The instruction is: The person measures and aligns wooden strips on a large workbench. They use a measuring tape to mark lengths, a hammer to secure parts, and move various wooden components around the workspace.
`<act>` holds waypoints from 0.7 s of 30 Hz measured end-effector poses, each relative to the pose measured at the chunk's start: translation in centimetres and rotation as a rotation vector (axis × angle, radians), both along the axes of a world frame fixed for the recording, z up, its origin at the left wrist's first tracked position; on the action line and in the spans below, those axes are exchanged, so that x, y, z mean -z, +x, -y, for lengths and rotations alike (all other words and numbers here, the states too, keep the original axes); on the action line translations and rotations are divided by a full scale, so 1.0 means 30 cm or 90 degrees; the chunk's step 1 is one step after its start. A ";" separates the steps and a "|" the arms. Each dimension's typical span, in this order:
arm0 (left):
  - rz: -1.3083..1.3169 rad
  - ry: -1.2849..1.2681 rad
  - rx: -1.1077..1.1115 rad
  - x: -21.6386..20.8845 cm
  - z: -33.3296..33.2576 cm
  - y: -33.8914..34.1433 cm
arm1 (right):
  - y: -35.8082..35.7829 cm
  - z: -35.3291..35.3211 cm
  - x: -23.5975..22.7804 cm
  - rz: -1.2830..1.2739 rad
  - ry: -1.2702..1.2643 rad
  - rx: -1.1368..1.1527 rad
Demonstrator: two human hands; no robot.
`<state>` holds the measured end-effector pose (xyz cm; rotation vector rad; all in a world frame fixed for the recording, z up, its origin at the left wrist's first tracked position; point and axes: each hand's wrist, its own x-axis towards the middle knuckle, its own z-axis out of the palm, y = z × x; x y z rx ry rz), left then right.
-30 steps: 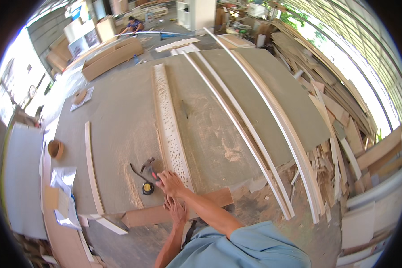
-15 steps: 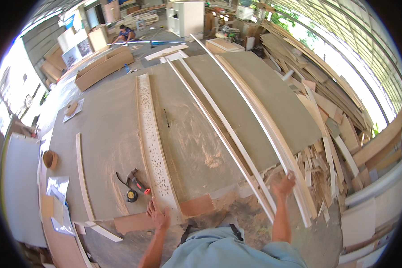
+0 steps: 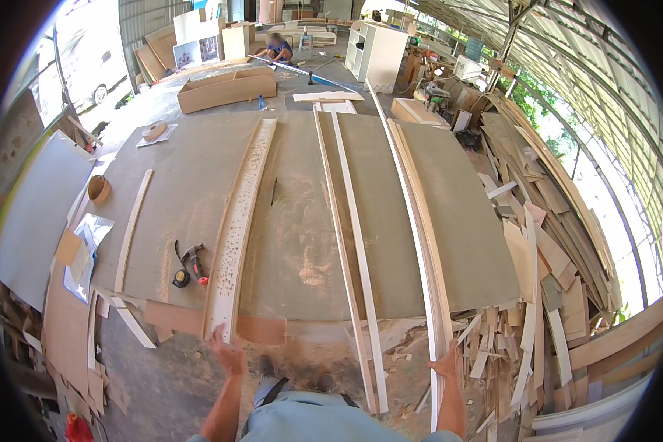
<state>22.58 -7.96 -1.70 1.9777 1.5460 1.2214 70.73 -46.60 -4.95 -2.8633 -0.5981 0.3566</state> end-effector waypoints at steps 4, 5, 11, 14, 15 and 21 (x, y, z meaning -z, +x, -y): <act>0.144 -0.211 0.275 -0.059 0.251 0.229 | 0.036 -0.157 -0.134 -0.202 0.164 -0.055; 0.173 -0.404 0.337 -0.078 0.307 0.299 | 0.046 -0.205 -0.122 -0.217 0.229 -0.060; 0.179 -0.831 0.582 -0.206 0.484 0.766 | 0.029 -0.595 -0.175 -0.590 0.540 -0.001; 0.126 -0.744 0.556 -0.214 0.427 0.919 | -0.062 -0.820 -0.242 -0.759 0.644 0.061; 0.146 -0.694 0.566 -0.182 0.381 0.937 | -0.080 -0.875 -0.219 -0.785 0.639 0.042; 0.082 -0.682 0.463 -0.316 0.138 0.693 | -0.411 -1.099 -0.178 -0.890 0.824 0.040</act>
